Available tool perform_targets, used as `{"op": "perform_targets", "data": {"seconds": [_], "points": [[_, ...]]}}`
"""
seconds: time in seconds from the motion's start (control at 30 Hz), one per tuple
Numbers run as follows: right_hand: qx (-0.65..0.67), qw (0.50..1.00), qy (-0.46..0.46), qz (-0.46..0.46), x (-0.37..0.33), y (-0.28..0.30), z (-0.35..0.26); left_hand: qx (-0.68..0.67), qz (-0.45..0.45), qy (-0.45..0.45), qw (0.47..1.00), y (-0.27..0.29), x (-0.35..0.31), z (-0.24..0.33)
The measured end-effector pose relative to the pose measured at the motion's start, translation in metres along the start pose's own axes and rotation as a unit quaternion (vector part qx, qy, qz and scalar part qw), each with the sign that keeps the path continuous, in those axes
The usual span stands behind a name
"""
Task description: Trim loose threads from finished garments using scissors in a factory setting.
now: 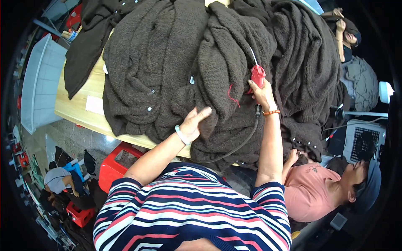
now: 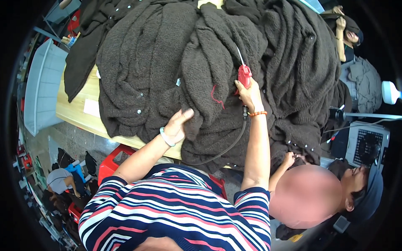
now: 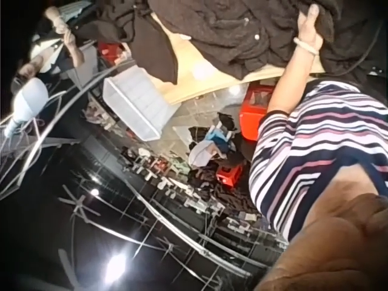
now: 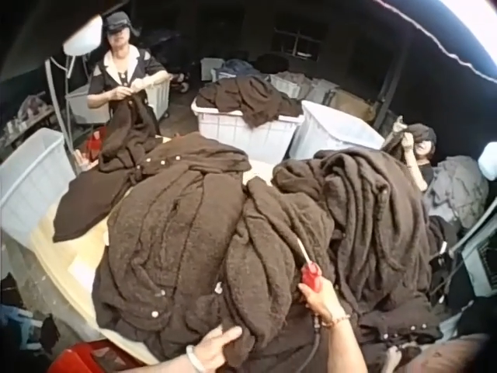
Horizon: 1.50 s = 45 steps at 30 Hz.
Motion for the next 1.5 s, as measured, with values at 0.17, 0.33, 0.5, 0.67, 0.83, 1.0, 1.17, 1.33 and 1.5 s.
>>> {"op": "perform_targets", "data": {"seconds": [0.17,0.33,0.5,0.67,0.83,1.0,1.17,1.33,1.5], "points": [[0.107,0.994,0.017,-0.01,-0.024,0.008,-0.005,0.004,0.04,-0.14,0.989,-0.01,-0.013,0.036],[0.116,0.992,0.036,-0.027,-0.072,0.029,-0.025,-0.035,-0.033,-0.16,0.986,-0.035,-0.025,0.074],[0.097,0.986,0.113,-0.075,-0.126,0.036,-0.034,-0.059,-0.098,-0.182,0.977,-0.041,-0.015,0.072],[-0.002,0.987,0.098,-0.129,-0.176,0.046,-0.054,-0.063,-0.117,-0.147,0.98,-0.062,-0.009,0.068],[-0.037,0.982,0.086,-0.162,-0.213,0.052,-0.078,-0.012,-0.072,-0.156,0.985,-0.061,-0.005,0.058],[-0.062,0.984,0.084,-0.147,-0.223,0.048,-0.069,0.087,-0.001,-0.213,0.973,-0.065,-0.017,0.04],[-0.063,0.988,0.087,-0.111,-0.218,0.044,-0.067,0.031,-0.044,-0.169,0.984,-0.06,-0.029,0.028],[-0.082,0.986,0.085,-0.121,-0.216,0.042,-0.072,-0.005,-0.106,-0.119,0.987,-0.043,-0.032,0.03],[-0.063,0.988,0.093,-0.107,-0.214,0.038,-0.063,-0.027,-0.085,-0.125,0.988,-0.058,-0.043,0.054]]}}
Point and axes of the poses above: each hand's wrist, its own x-axis towards the middle knuckle, its own y-axis out of the back of the hand, z = x × y, the point moved 1 cm from there along x, towards the middle knuckle, and after that the axes turned 6 degrees about z, right-handed, at the moved point
